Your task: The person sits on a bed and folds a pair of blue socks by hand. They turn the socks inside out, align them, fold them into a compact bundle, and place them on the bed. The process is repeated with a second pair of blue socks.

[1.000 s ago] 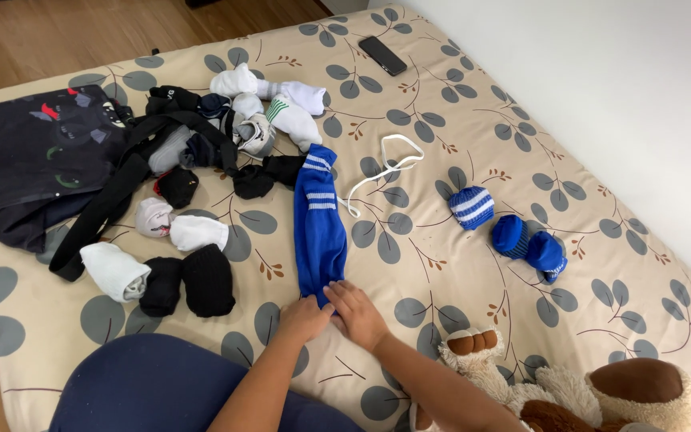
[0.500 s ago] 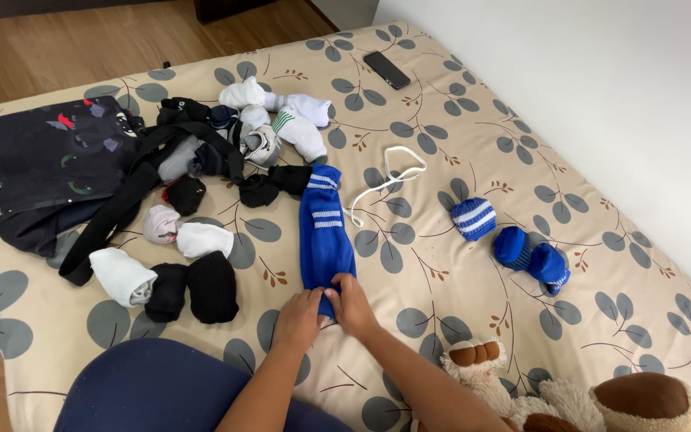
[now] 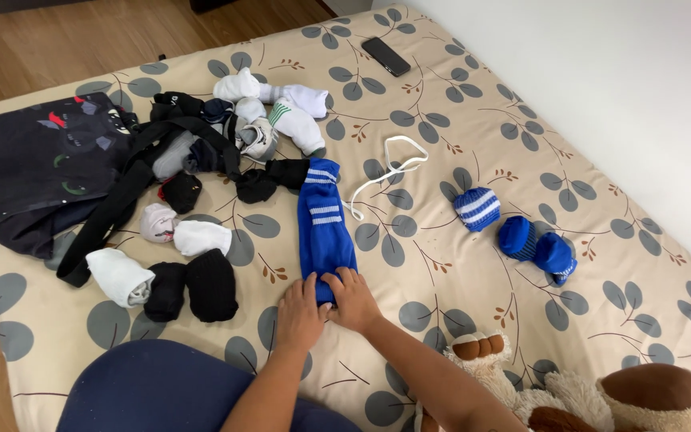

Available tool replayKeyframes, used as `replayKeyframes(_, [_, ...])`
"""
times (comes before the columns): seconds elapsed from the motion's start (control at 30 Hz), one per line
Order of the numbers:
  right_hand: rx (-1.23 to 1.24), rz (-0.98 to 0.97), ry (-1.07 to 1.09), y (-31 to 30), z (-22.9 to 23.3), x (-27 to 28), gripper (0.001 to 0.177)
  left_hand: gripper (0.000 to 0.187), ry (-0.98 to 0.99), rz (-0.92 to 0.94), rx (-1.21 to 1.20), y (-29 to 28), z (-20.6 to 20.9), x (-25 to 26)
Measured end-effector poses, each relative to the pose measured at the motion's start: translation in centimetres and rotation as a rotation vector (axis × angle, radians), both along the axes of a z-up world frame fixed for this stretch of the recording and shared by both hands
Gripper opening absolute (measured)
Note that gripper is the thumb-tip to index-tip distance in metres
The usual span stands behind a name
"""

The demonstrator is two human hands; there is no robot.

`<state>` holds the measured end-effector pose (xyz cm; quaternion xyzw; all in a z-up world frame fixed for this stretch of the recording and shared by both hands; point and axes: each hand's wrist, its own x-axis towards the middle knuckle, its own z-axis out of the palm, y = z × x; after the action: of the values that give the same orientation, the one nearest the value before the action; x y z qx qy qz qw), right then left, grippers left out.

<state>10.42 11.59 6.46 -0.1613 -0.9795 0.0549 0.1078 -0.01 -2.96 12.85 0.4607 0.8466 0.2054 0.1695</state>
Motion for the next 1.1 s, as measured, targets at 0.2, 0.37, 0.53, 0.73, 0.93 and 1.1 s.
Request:
replayKeyframes(0.2, [-0.332,-0.13,-0.18,0.3,3.0,-0.7,0.076,0.05,0.217,-0.244,0.157,1.1,-6.4,-1.9])
replayKeyframes(0.37, [-0.036,-0.018,0.015,-3.9,3.6,2.3,0.075,0.04,0.047,-0.248,-0.003,2.1,-6.0,-2.9])
replayKeyframes(0.53, [-0.098,0.078,0.17,-3.8,2.5,3.6,0.064,0.052,-0.146,-0.172,-0.098,2.1,-4.8,-1.8])
replayKeyframes(0.73, [-0.265,-0.016,0.347,-3.9,1.4,3.5,0.061,0.078,-0.542,0.443,-0.164,0.6,1.9,0.6])
replayKeyframes(0.93, [-0.108,-0.101,0.351,-4.7,1.3,3.0,0.052,0.056,-1.245,0.714,-0.016,1.1,3.8,0.0])
replayKeyframes(1.1, [-0.375,-0.201,0.342,-4.8,2.6,2.6,0.042,0.051,-0.42,0.304,0.087,2.2,-3.3,0.1])
